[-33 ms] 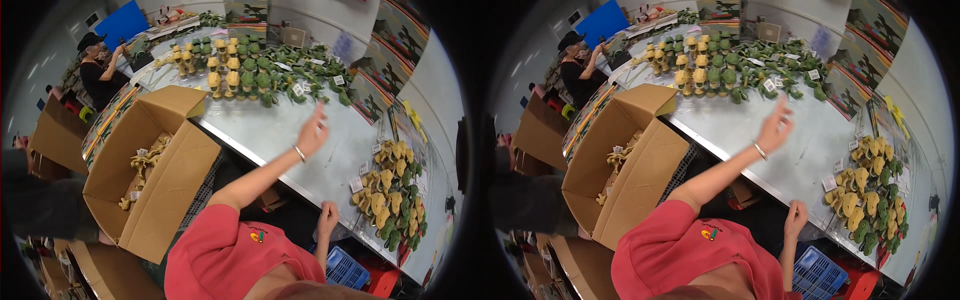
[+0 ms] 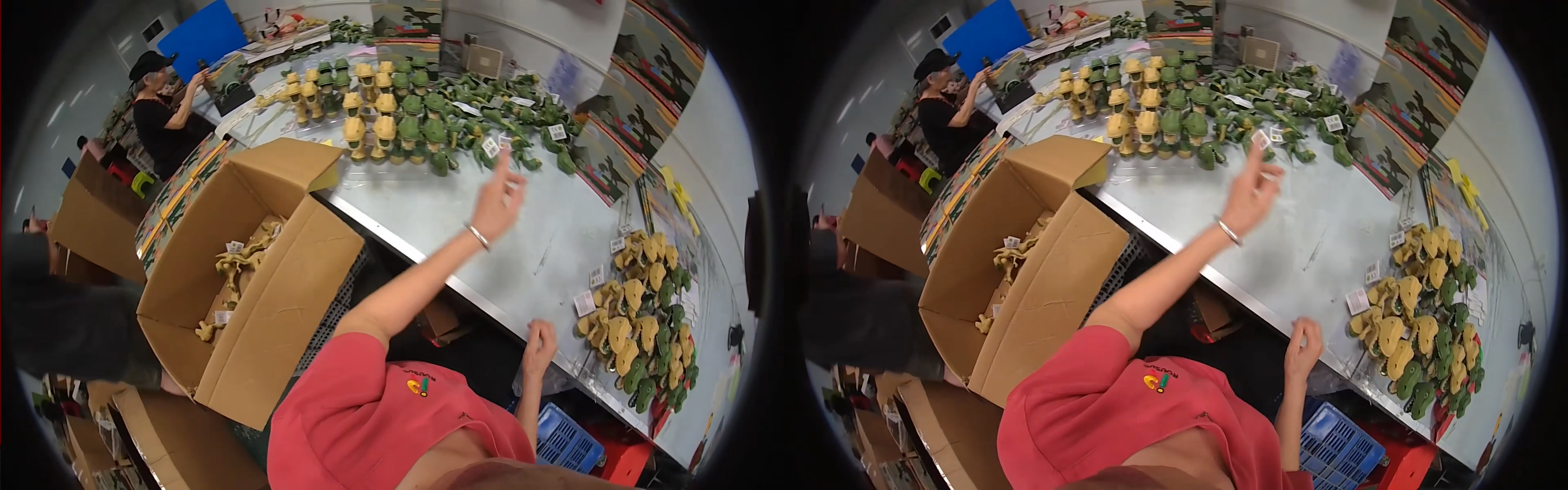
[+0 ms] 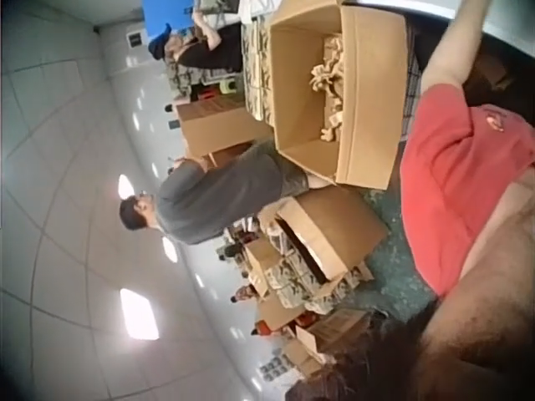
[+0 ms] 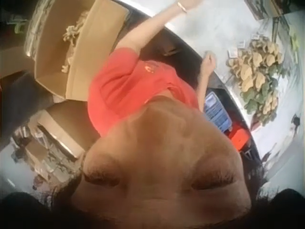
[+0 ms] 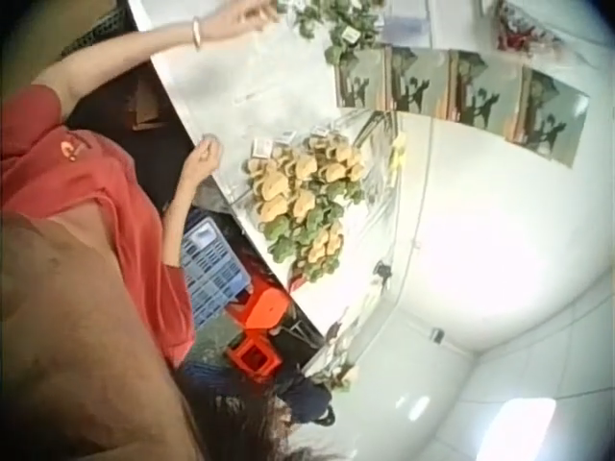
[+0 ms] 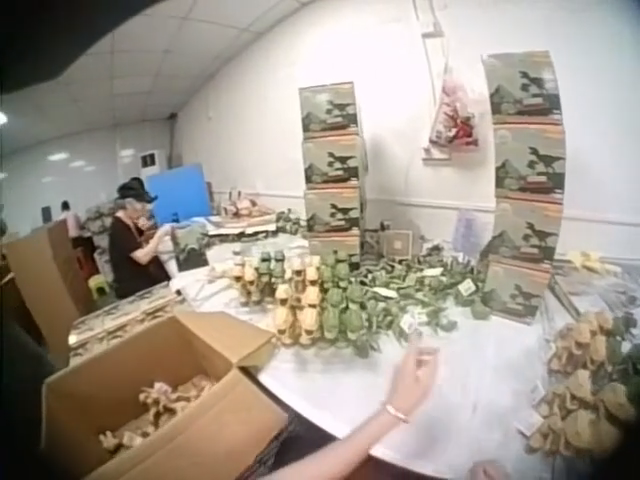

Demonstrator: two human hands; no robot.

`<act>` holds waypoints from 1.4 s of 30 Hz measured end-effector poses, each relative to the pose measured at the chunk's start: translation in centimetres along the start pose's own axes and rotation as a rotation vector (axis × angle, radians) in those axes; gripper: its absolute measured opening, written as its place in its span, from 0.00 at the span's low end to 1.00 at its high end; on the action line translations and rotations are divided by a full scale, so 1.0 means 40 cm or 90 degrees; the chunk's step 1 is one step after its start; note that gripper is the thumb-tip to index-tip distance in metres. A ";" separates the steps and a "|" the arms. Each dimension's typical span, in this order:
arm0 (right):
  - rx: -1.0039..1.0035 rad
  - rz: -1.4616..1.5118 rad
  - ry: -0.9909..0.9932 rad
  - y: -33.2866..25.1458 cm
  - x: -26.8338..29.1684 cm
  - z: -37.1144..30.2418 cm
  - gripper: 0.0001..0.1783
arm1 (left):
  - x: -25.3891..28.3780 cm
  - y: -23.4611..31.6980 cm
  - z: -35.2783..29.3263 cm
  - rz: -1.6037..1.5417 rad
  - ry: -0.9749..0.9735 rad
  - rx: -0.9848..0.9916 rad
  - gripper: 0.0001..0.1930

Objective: Sort plastic toy dinosaurs and place them into clear plastic packaging trays.

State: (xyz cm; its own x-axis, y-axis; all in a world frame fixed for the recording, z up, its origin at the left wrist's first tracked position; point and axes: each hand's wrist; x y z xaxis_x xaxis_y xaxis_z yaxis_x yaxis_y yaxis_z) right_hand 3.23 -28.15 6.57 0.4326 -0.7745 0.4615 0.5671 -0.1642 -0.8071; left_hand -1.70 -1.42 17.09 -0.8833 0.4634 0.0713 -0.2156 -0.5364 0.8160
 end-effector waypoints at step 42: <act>0.052 -0.182 -0.039 0.034 -0.124 0.070 0.18 | 0.246 -0.326 -0.235 0.782 -0.382 0.025 0.28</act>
State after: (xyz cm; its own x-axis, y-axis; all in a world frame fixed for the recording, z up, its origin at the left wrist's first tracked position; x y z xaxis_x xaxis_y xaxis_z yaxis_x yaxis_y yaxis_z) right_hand 3.82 -22.81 4.22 0.2873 -0.6646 0.6898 0.7261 -0.3186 -0.6093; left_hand -11.48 3.52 1.75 -0.1788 -0.0546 0.9824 0.5895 -0.8053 0.0625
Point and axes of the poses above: each hand's wrist, its own z-axis towards the middle knuckle, its own x-axis out of the back of the hand, y = z × x
